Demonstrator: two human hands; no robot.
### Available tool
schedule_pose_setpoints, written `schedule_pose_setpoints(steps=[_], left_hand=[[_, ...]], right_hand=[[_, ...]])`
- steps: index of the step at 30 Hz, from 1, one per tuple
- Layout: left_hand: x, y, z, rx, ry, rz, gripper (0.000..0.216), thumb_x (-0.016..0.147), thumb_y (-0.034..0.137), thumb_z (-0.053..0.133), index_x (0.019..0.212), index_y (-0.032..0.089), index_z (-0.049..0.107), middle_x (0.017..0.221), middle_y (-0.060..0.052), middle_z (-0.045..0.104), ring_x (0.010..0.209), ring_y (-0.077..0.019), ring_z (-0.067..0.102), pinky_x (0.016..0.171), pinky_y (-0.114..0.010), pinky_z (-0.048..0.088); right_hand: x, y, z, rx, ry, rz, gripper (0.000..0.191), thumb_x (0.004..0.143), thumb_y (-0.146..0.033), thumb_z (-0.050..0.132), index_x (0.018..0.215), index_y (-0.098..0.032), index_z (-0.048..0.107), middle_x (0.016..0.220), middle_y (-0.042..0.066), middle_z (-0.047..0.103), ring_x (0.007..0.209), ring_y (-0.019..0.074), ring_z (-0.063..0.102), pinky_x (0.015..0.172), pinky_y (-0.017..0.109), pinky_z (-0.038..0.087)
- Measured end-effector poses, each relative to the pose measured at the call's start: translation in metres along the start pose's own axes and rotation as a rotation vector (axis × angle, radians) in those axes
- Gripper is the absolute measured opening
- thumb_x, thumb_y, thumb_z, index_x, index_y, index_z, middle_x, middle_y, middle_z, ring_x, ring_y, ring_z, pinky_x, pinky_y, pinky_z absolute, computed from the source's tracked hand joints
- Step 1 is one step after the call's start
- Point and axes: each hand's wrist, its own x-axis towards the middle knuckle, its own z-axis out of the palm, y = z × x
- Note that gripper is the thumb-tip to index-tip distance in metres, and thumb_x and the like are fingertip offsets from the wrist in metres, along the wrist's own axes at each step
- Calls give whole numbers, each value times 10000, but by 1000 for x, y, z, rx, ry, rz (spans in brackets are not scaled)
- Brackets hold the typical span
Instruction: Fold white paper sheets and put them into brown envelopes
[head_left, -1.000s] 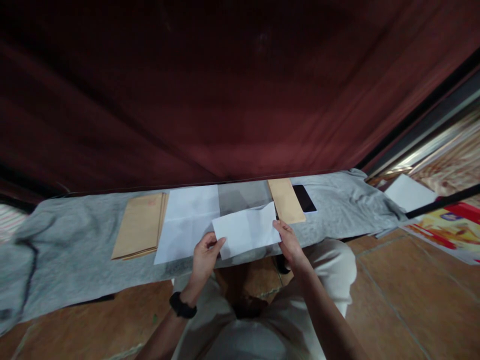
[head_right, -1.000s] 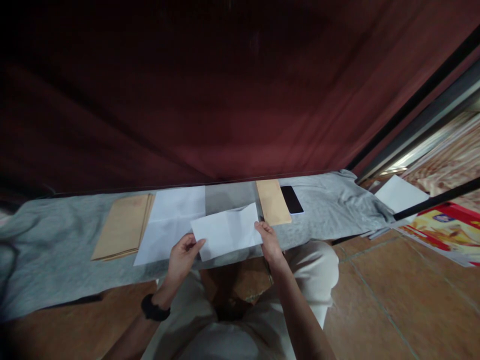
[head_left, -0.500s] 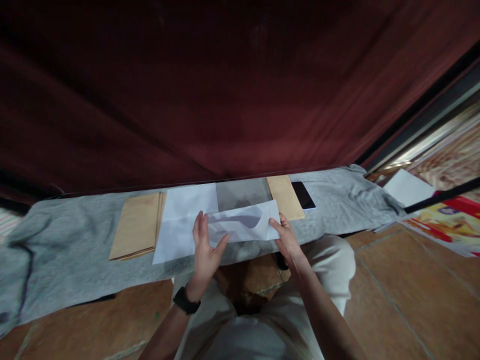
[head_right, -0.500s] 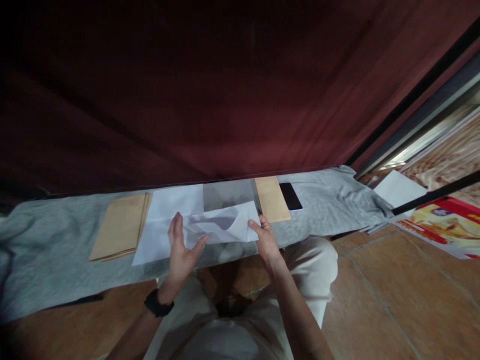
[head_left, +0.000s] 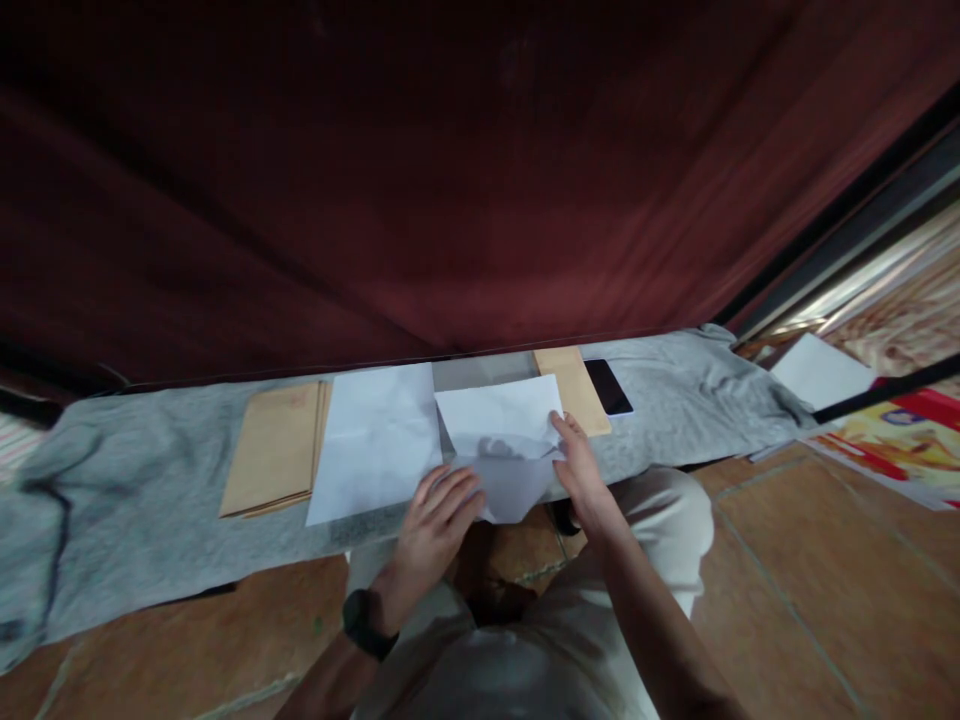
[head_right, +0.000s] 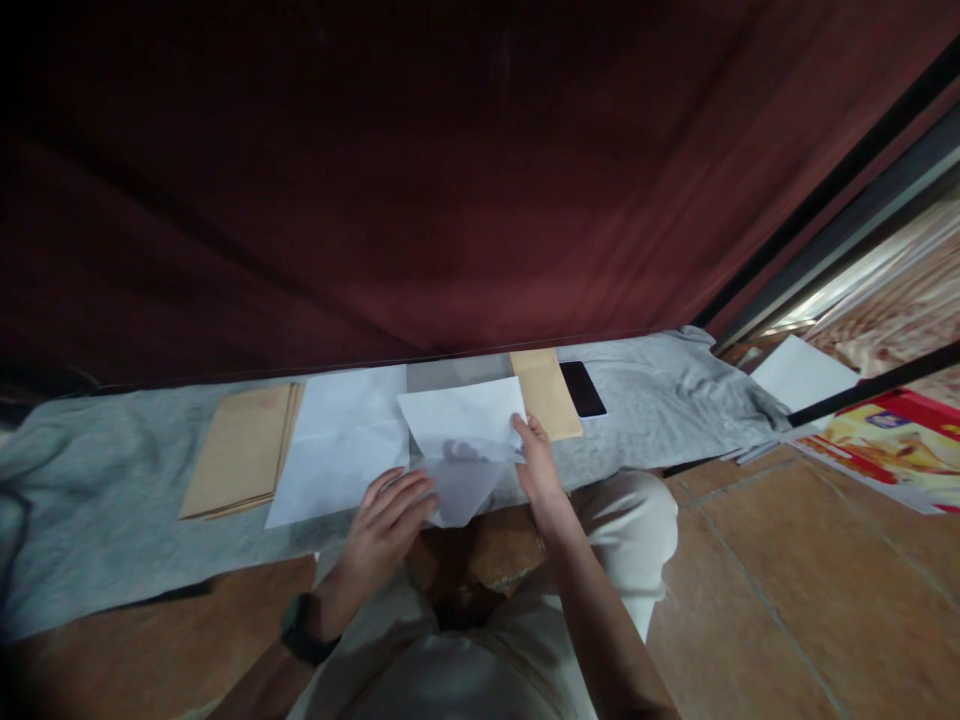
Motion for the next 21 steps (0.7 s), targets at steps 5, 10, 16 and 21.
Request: schedule_pose_setpoints(steps=[5, 10, 16, 21], left_hand=[[-25, 19, 20, 9, -136, 72, 317, 968, 88, 523, 1232, 192, 664, 1262, -84, 711, 1272, -228, 601, 1185, -475, 408], [-25, 20, 45, 52, -207, -9, 322, 951, 80, 525, 1214, 191, 673, 1279, -104, 700, 1290, -247, 589, 1159, -477, 429], [-6, 15, 67, 88, -328, -87, 243, 928, 71, 560, 1102, 178, 691, 1271, -103, 699, 1305, -244, 575, 1176, -448, 386], [-8, 15, 82, 81, -352, -135, 282, 931, 66, 507, 1118, 184, 682, 1232, -100, 709, 1275, -244, 594, 1151, -446, 406]], right_hand=[[45, -3, 2, -225, 44, -98, 427, 705, -627, 692, 824, -241, 556, 663, -21, 663, 615, 184, 622, 560, 278, 467], [92, 4, 18, -413, 34, -228, 405, 712, -628, 653, 722, -239, 540, 616, -38, 569, 622, 156, 543, 587, 268, 451], [104, 8, 22, -682, -22, -483, 404, 822, -316, 635, 1205, -189, 653, 1244, 126, 654, 1176, 276, 584, 1080, 428, 440], [75, 35, 16, -1034, -258, -681, 470, 979, -249, 454, 1436, -196, 551, 1495, 131, 528, 1407, 270, 471, 1196, 469, 380]])
